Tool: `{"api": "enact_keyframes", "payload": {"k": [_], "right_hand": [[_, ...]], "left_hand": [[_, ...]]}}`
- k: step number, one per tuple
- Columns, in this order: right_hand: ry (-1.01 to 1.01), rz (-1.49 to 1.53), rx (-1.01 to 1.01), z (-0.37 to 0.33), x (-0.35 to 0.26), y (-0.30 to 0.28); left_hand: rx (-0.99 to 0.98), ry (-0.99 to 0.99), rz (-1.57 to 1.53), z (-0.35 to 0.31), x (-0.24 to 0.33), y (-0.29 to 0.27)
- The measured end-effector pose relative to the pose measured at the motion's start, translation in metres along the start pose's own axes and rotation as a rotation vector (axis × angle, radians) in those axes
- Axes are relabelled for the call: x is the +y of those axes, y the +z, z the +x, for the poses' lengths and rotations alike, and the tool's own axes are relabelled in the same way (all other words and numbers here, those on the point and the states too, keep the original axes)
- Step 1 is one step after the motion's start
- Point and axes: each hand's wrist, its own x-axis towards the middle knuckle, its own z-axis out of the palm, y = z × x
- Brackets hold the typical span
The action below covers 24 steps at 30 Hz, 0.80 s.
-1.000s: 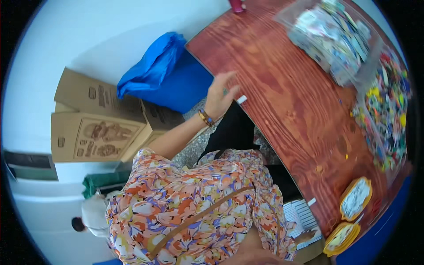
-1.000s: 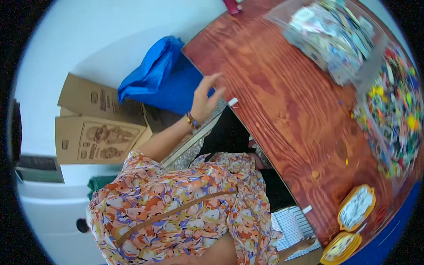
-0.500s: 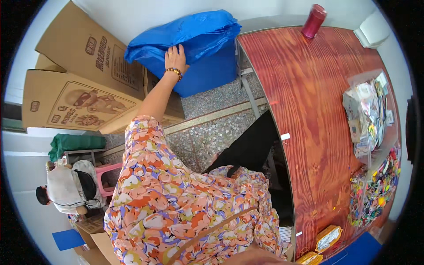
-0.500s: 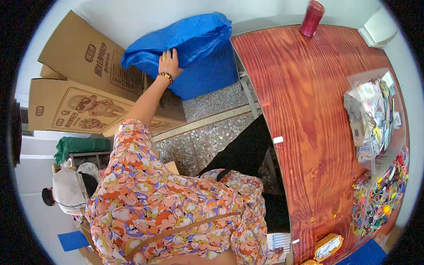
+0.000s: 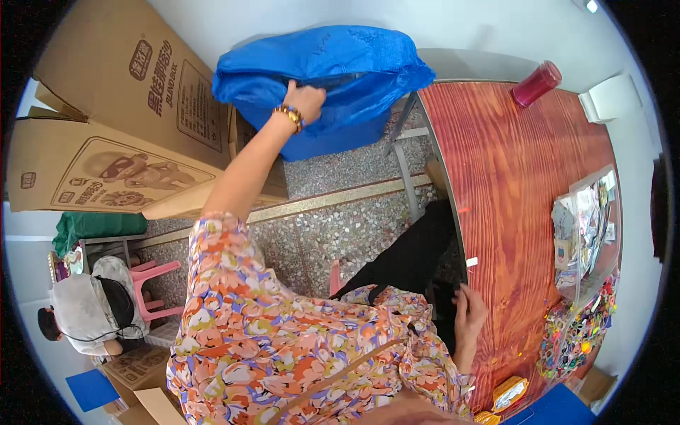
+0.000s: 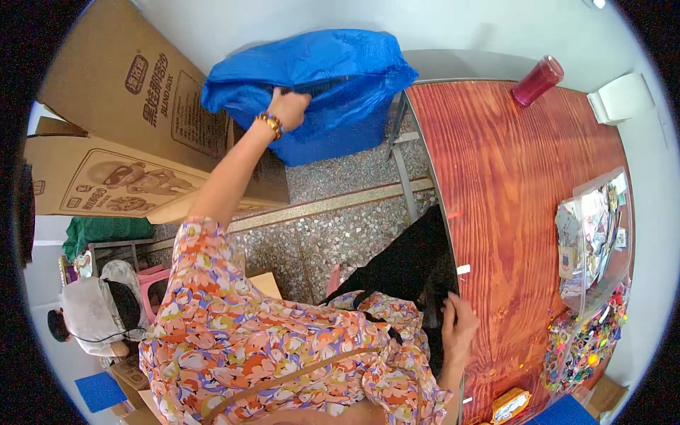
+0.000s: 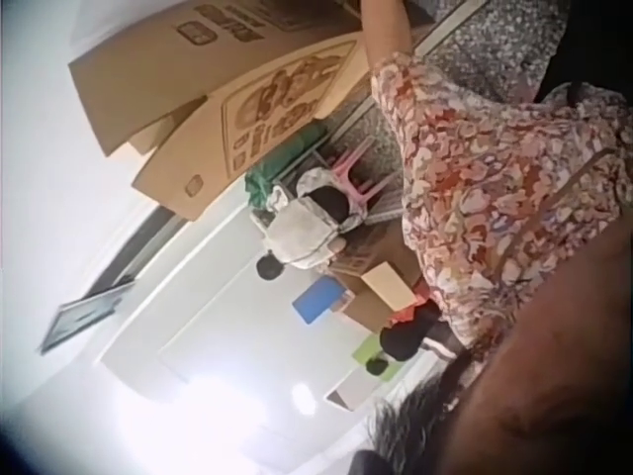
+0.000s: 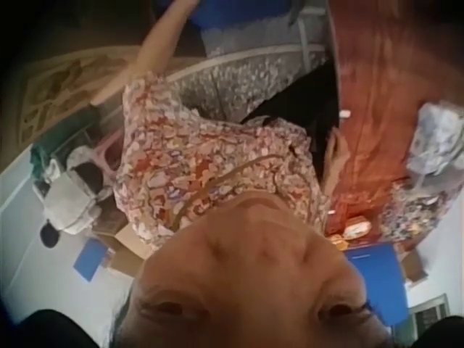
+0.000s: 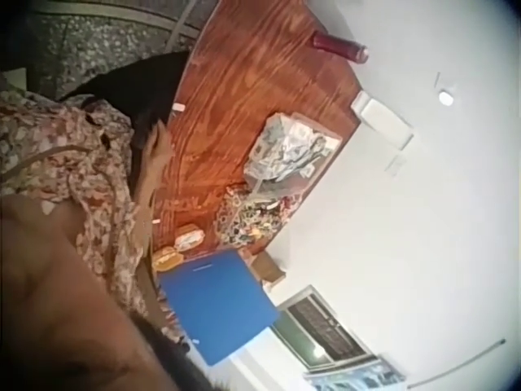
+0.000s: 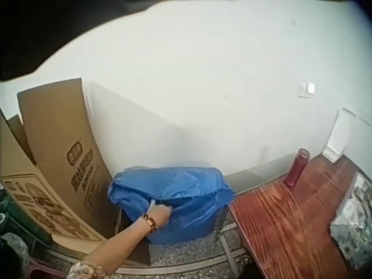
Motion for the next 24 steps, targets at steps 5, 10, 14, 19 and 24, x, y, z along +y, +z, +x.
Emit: {"api": "enact_keyframes", "payload": {"k": [5, 10, 14, 19, 24], "right_hand": [[-0.219, -0.105, -0.178, 0.081, -0.028, 0.033], [-0.204, -0.097, -0.204, 0.079, -0.023, 0.052], [0.030, 0.072, -0.048, 0.064, 0.002, 0.037], [0.100, 0.191, 0.152, 0.045, 0.022, 0.026], [0.149, 0.243, 0.228, 0.056, 0.016, 0.041]], "left_hand": [[0.230, -0.016, -0.568, 0.022, -0.023, -0.001], [0.674, 0.034, -0.604, 0.085, -0.016, -0.070], [0.794, -0.021, -0.619, 0.094, -0.053, -0.084], [0.904, -0.038, -0.513, 0.084, -0.105, -0.065], [0.482, -0.244, -0.222, 0.072, -0.136, -0.013]]}}
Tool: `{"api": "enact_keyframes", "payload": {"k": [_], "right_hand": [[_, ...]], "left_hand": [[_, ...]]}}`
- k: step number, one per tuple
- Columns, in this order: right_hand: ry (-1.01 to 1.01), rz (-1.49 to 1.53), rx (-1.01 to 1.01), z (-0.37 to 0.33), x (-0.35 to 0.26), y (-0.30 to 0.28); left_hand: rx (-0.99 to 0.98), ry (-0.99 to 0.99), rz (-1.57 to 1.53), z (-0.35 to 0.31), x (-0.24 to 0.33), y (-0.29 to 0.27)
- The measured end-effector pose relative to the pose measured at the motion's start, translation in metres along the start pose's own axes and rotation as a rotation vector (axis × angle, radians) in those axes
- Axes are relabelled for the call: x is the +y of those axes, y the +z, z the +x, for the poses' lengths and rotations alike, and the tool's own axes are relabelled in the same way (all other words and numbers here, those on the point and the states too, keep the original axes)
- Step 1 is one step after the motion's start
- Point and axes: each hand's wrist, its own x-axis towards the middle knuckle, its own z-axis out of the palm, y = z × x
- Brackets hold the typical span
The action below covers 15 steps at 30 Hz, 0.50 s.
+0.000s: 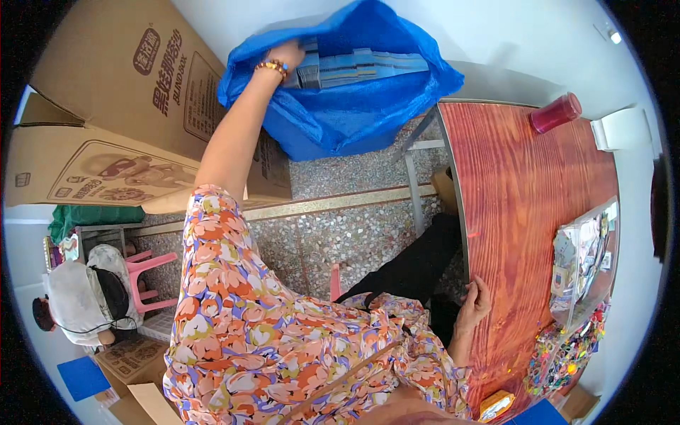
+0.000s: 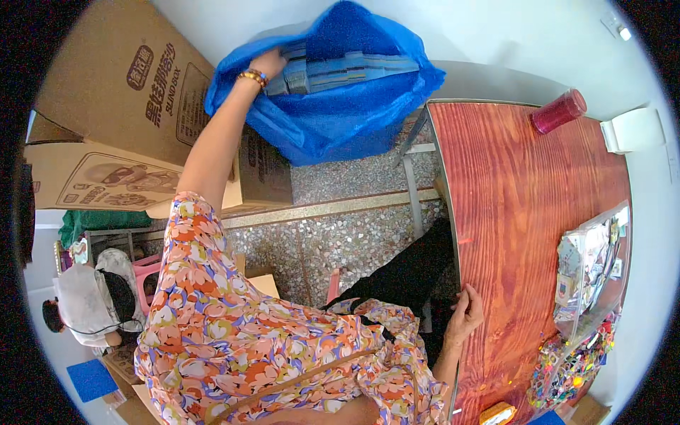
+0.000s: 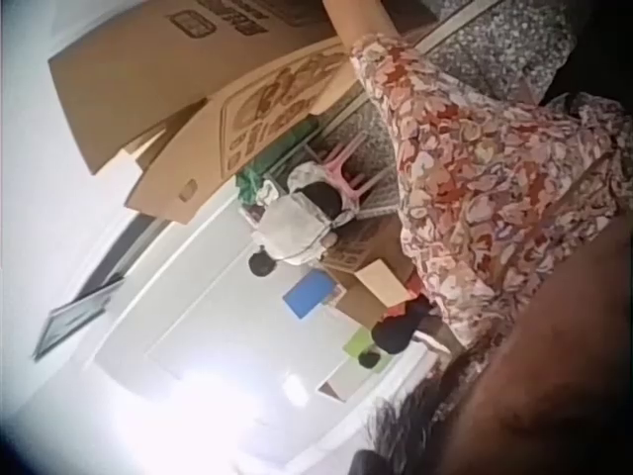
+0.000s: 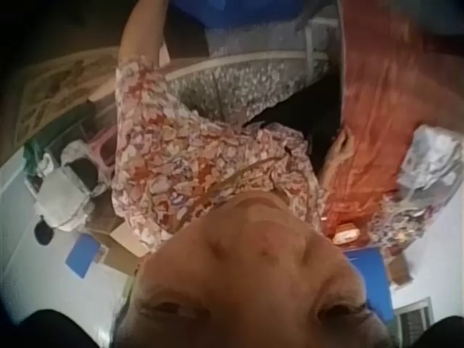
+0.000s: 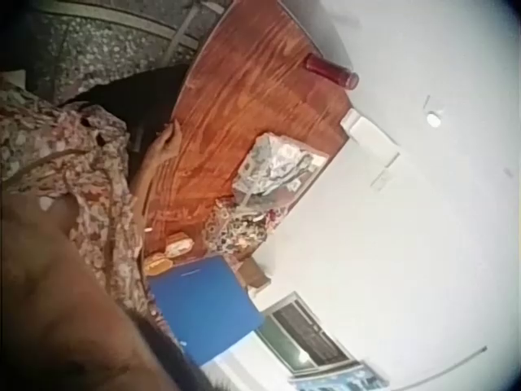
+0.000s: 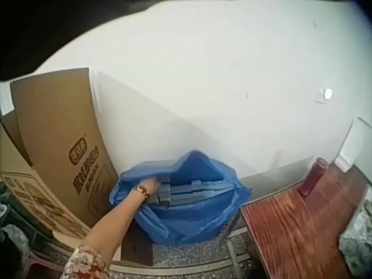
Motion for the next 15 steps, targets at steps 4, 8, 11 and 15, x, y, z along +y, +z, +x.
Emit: {"api": "enact_keyframes", "payload": {"k": [4, 8, 11, 15], "right_hand": [[-0.068, -0.119, 0.057, 0.000, 0.013, 0.002], [-0.322, -0.336, 0.051, 0.002, 0.011, 0.009], [-0.267, -0.360, 0.068, 0.001, 0.011, 0.009], [-0.301, -0.453, 0.093, 0.002, 0.006, 0.007]], "left_hand": [[-0.004, 0.077, 0.036, -0.014, 0.025, 0.026], [0.048, -0.019, 0.089, -0.013, 0.020, 0.038], [0.167, -0.087, 0.061, -0.015, 0.041, 0.047], [0.120, -0.090, -0.013, -0.010, 0.078, 0.046]]}}
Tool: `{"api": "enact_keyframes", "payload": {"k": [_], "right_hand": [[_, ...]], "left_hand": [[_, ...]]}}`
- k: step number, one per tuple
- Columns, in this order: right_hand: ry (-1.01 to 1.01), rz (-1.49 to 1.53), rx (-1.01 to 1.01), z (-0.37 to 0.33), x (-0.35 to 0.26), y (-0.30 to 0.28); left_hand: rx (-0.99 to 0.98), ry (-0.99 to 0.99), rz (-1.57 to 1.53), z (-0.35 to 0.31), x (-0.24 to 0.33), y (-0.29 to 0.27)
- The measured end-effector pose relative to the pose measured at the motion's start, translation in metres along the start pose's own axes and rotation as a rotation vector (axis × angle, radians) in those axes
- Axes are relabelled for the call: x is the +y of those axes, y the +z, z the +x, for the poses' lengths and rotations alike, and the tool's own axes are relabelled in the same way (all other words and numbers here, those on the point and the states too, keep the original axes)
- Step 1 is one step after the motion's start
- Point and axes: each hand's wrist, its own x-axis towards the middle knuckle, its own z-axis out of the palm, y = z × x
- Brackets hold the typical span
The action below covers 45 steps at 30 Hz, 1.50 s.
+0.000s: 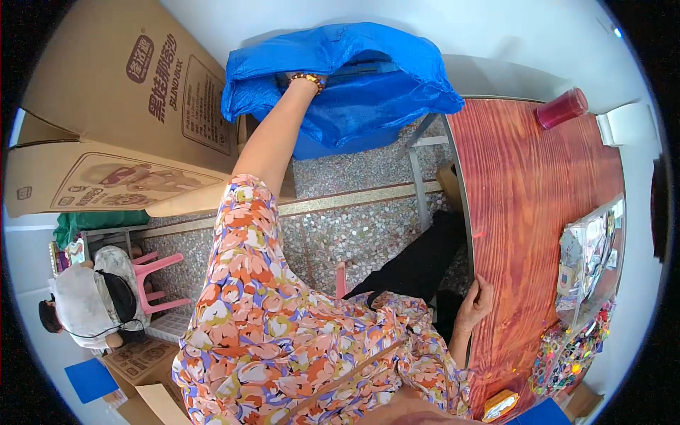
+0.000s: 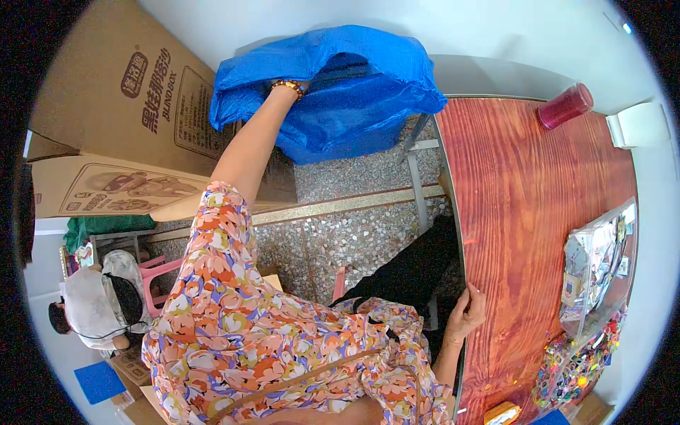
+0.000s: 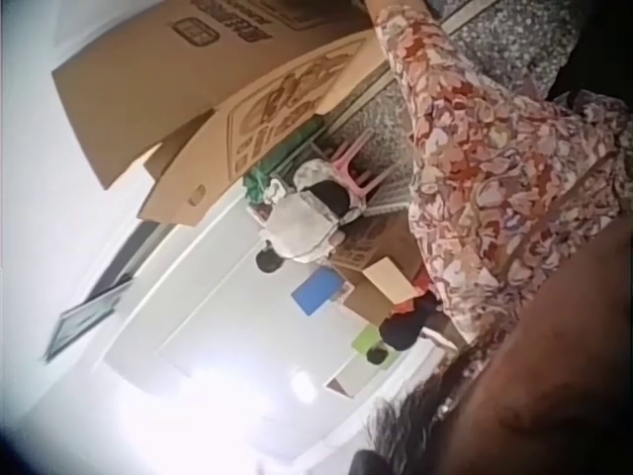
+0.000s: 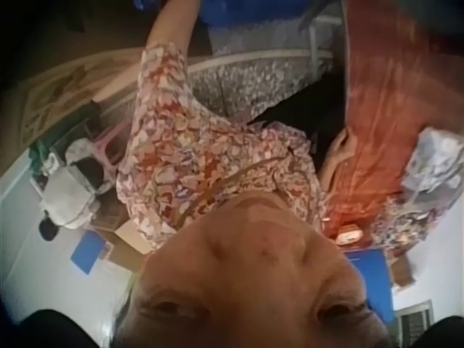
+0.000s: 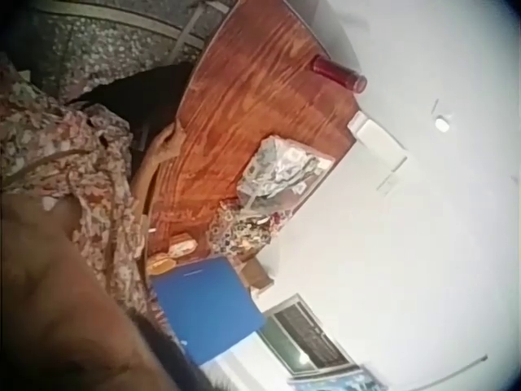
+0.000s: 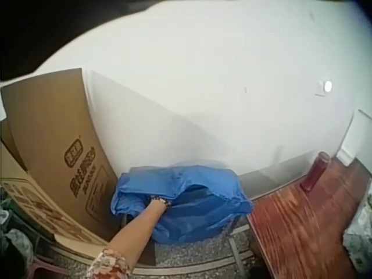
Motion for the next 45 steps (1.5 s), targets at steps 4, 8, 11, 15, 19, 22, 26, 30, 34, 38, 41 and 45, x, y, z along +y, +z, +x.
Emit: {"api": "enact_keyframes", "payload": {"k": [4, 8, 11, 15, 19, 22, 26, 30, 34, 38, 41, 45], "right_hand": [[0.050, -0.027, -0.048, 0.000, -0.003, 0.003], [0.006, -0.040, 0.019, 0.004, -0.001, 0.004], [-0.112, 0.110, 0.008, 0.010, -0.012, 0.019], [-0.027, -0.045, 0.090, 0.001, 0.004, 0.000], [-0.076, 0.033, 0.014, 0.005, -0.001, 0.011], [-0.085, 0.028, 0.009, 0.002, 0.002, 0.007], [-0.024, 0.077, 0.004, -0.002, 0.003, 0.002], [0.014, 0.125, 0.005, 0.002, -0.007, -0.003], [0.120, 0.516, -0.246, 0.026, -0.064, -0.005], [0.442, 1.339, -0.432, 0.061, -0.114, 0.015], [0.471, 1.280, -0.331, 0.068, -0.098, 0.006], [0.434, 1.075, -0.248, 0.059, -0.084, -0.024]], "left_hand": [[0.094, 0.058, -0.065, 0.027, -0.047, 0.119], [-0.333, -0.053, 0.176, 0.028, -0.004, 0.174], [0.467, 0.185, 0.188, 0.031, -0.106, 0.140], [0.144, 0.192, -0.073, 0.018, 0.023, 0.076], [0.061, 0.075, 0.007, 0.032, -0.092, 0.010], [0.011, -0.092, -0.271, 0.011, -0.045, -0.024], [-0.143, -0.525, -1.479, -0.051, -0.019, -0.090], [-0.295, -0.393, -1.717, -0.143, 0.017, -0.140], [-0.563, -0.316, -1.784, -0.222, 0.071, -0.150], [-0.891, -0.232, -1.864, -0.276, 0.128, -0.148], [-0.956, 0.033, -1.738, -0.284, 0.155, -0.132], [-1.532, -0.036, -1.505, -0.275, 0.194, -0.120]]}}
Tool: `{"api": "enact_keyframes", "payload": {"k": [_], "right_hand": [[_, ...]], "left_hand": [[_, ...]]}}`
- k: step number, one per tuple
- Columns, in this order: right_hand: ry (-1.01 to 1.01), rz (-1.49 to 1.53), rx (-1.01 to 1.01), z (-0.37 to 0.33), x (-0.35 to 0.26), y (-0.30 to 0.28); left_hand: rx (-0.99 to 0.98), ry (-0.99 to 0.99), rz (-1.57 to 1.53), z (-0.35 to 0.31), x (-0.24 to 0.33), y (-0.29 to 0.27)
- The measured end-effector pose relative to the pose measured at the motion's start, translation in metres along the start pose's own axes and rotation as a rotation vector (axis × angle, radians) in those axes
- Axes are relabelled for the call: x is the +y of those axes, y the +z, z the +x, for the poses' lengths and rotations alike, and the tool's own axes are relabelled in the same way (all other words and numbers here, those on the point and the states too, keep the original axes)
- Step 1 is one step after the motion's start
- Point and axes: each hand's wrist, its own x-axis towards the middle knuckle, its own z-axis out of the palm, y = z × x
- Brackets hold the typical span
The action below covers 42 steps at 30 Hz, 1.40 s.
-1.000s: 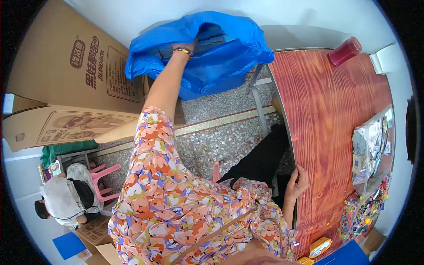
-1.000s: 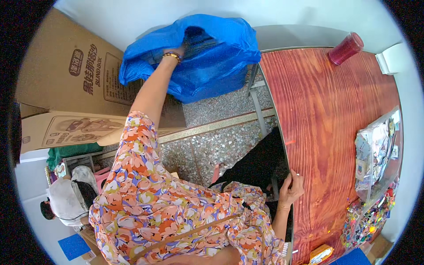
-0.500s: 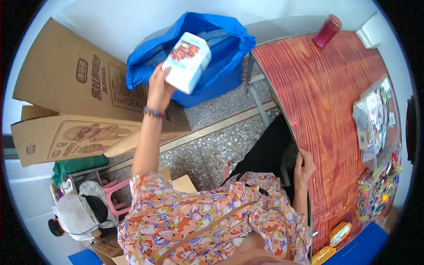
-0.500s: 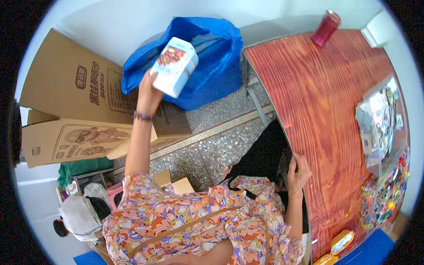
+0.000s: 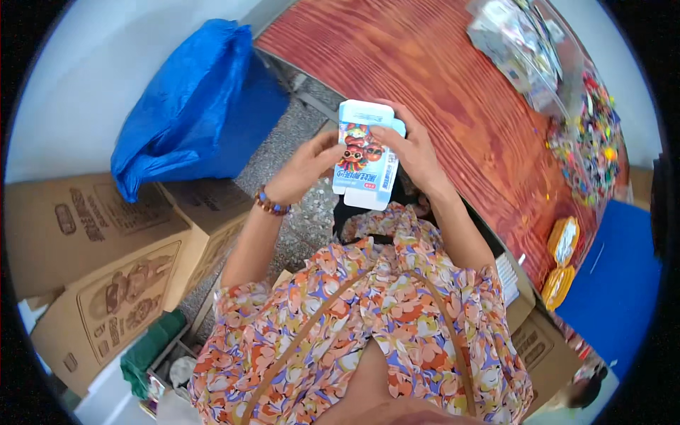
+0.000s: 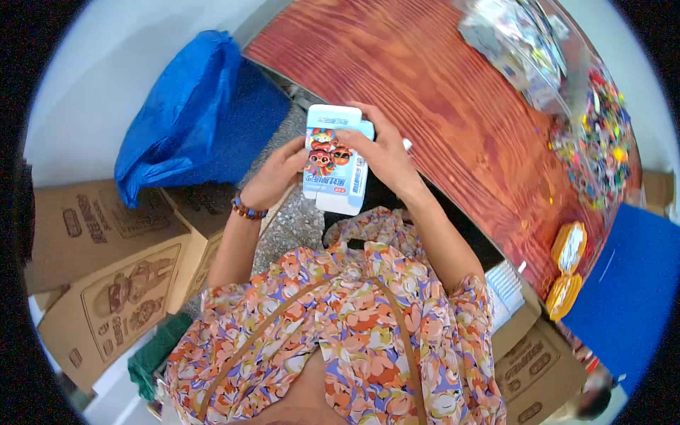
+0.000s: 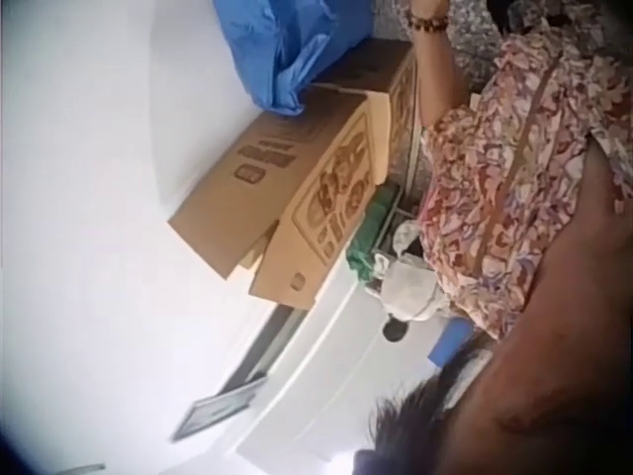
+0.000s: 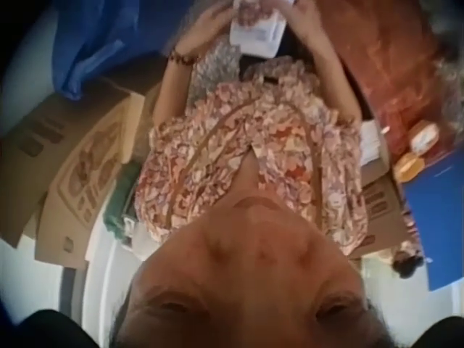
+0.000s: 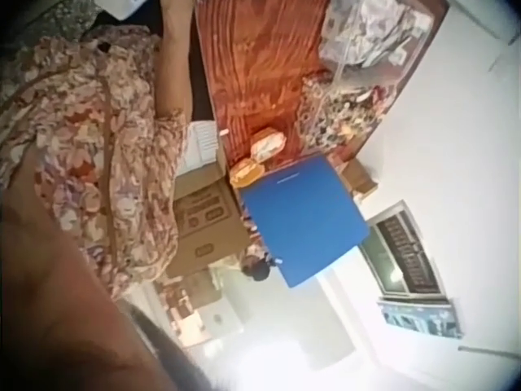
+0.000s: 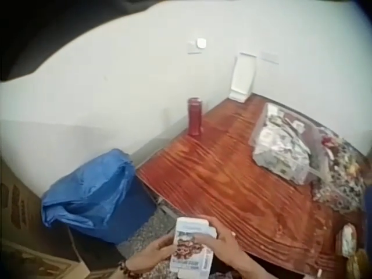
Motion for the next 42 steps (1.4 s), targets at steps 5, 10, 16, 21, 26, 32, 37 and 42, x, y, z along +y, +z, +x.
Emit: {"api": "enact_keyframes", "payload": {"k": [5, 10, 16, 21, 26, 32, 37, 42], "right_hand": [[-0.090, -0.184, 0.139, -0.019, -0.003, -0.027], [-0.008, 0.281, 0.182, -0.050, 0.002, -0.070], [-0.041, 0.564, 0.115, -0.077, 0.021, -0.094], [-0.025, 0.473, 0.035, -0.097, 0.017, -0.103], [-0.084, 0.522, 0.049, -0.105, -0.004, -0.102], [-0.187, 0.484, 0.198, -0.111, -0.025, -0.125], [-0.354, 0.492, 0.194, -0.125, -0.035, -0.152], [-0.080, -0.079, 0.246, -0.135, -0.036, -0.156]], "left_hand": [[0.033, 0.091, -0.023, 0.045, 0.003, 0.049], [-0.051, -0.007, -0.178, 0.072, 0.011, 0.081], [-0.274, -0.065, -0.108, 0.099, 0.009, 0.096], [-0.371, -0.083, -0.215, 0.108, 0.004, 0.107], [-0.556, -0.119, -0.170, 0.119, -0.004, 0.100], [-0.562, -0.171, 0.064, 0.132, 0.011, 0.108], [-0.392, -0.171, 0.274, 0.147, 0.019, 0.117], [-0.367, -0.174, 0.313, 0.157, 0.029, 0.137]]}}
